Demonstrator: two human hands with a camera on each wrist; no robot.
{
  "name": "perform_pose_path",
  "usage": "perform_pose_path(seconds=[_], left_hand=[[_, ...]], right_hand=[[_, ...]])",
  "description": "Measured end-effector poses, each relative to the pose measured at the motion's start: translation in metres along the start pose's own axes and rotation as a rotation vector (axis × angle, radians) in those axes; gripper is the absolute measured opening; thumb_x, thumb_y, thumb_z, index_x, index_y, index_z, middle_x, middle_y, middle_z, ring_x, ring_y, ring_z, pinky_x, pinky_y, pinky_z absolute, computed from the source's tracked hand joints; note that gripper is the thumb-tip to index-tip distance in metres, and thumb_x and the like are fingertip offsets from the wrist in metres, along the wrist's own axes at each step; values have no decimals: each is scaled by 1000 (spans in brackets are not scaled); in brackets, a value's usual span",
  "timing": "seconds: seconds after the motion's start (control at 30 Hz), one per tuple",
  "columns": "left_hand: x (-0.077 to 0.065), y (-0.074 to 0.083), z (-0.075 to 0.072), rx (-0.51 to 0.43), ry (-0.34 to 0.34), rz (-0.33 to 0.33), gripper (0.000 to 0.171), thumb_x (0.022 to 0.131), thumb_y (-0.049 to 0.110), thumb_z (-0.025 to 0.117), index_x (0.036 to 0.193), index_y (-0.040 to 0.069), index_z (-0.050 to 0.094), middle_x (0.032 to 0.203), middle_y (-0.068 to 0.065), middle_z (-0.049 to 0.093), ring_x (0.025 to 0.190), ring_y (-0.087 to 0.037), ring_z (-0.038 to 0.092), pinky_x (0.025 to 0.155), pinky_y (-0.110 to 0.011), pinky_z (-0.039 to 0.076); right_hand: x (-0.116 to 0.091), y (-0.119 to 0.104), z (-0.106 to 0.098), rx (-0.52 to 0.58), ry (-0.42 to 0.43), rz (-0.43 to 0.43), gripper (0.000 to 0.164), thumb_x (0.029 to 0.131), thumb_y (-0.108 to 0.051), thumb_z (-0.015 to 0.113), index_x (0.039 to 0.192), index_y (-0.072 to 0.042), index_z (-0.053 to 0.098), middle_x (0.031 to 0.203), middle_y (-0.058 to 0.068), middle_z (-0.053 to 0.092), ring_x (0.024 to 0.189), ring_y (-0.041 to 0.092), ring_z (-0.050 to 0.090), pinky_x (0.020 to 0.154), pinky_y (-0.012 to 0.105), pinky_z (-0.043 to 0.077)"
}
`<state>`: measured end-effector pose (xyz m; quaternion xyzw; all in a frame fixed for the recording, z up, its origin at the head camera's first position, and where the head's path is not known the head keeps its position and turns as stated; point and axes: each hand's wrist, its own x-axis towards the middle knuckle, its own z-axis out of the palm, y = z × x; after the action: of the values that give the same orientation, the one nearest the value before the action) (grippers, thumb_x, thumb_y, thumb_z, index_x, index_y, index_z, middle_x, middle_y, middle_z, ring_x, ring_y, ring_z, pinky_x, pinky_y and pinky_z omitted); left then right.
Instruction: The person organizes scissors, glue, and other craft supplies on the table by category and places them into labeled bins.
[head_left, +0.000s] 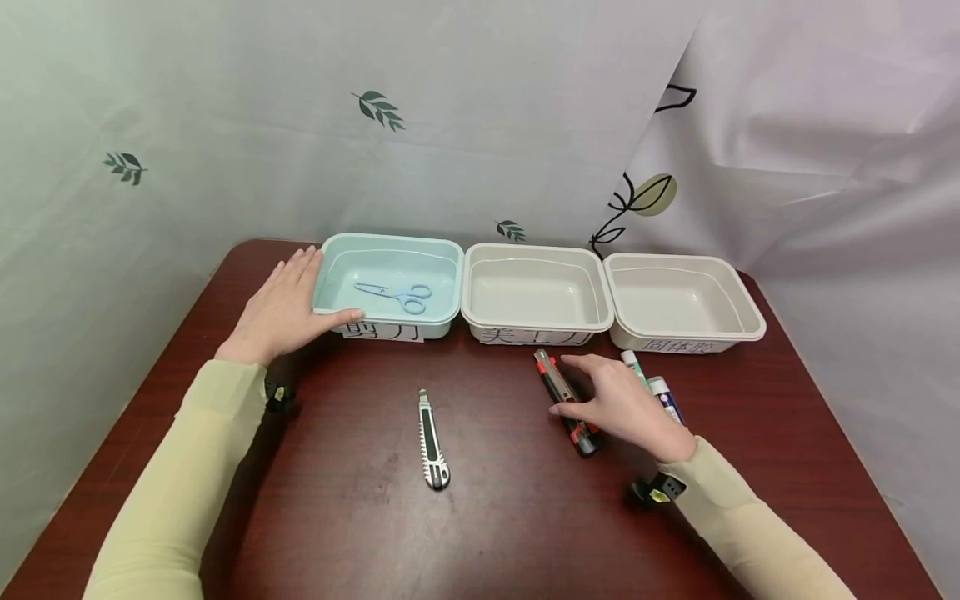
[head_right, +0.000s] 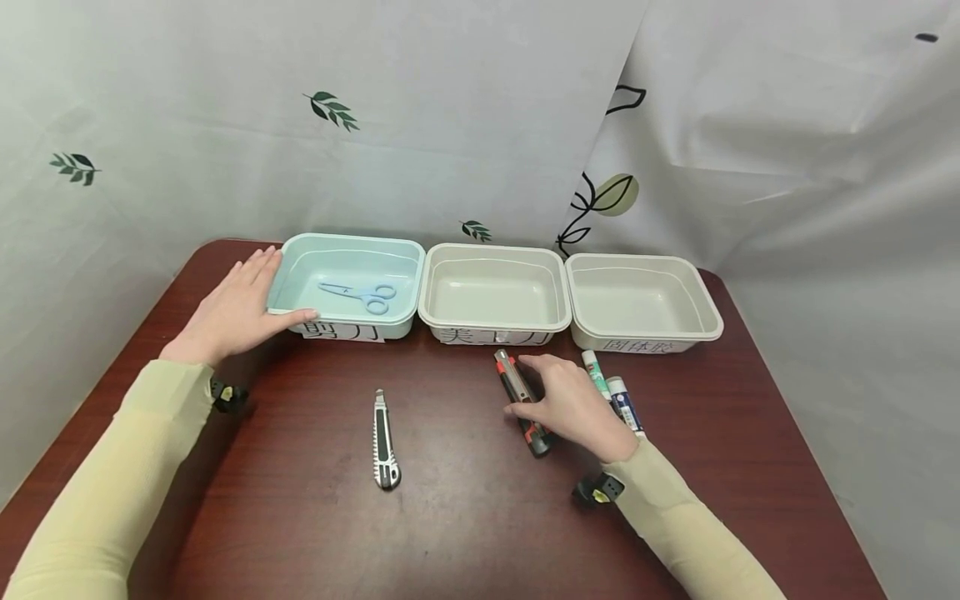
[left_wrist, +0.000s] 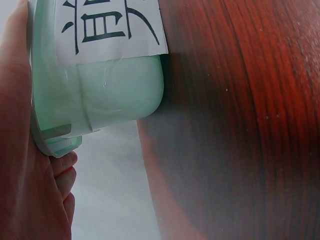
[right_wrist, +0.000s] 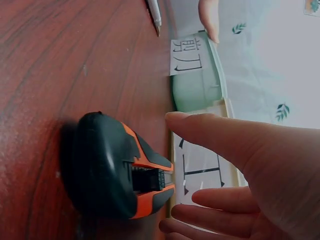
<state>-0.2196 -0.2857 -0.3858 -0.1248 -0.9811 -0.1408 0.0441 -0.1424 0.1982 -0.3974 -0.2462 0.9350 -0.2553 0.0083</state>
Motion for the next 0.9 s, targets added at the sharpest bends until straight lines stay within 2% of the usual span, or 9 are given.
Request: perform_pose_path(seconds=[0.2, 0.43, 0.73, 0.9], left_hand=[[1, 0, -1, -3, -5, 2, 118, 88, 74, 59, 161, -5, 10, 164, -28, 15, 153, -39, 8, 124, -47, 1], [2, 1, -1, -5, -3, 2, 118, 88, 74, 59, 161, -5, 10, 165, -27, 15, 153, -38, 8, 124, -47, 1], [2, 1, -1, -2, -2, 2, 118, 88, 74, 59, 161, -5, 11, 164, -28, 16, 153, -39, 8, 124, -47, 1], [0, 1, -1, 5, -5, -3, 119, 87, 75, 59, 160, -6, 11, 164, -28, 17, 153, -39, 9, 125, -47, 2]], right_hand=[[3, 0, 2, 24, -2, -10, 69, 75, -30, 93, 131, 1, 66, 118, 8, 72, 101, 19, 68, 87, 42, 56], [3, -2, 2, -19, -4, 5, 69, 73, -31, 93, 128, 1, 68, 116, 8, 72, 101, 20, 67, 87, 42, 56], [2, 0, 6, -11, -6, 24, 66, 72, -25, 94, 126, 3, 68, 94, 2, 71, 77, 11, 65, 67, 32, 54], [0, 0, 8, -29, -15, 42, 66, 73, -25, 93, 127, 3, 67, 95, 3, 68, 71, 10, 61, 63, 29, 52]])
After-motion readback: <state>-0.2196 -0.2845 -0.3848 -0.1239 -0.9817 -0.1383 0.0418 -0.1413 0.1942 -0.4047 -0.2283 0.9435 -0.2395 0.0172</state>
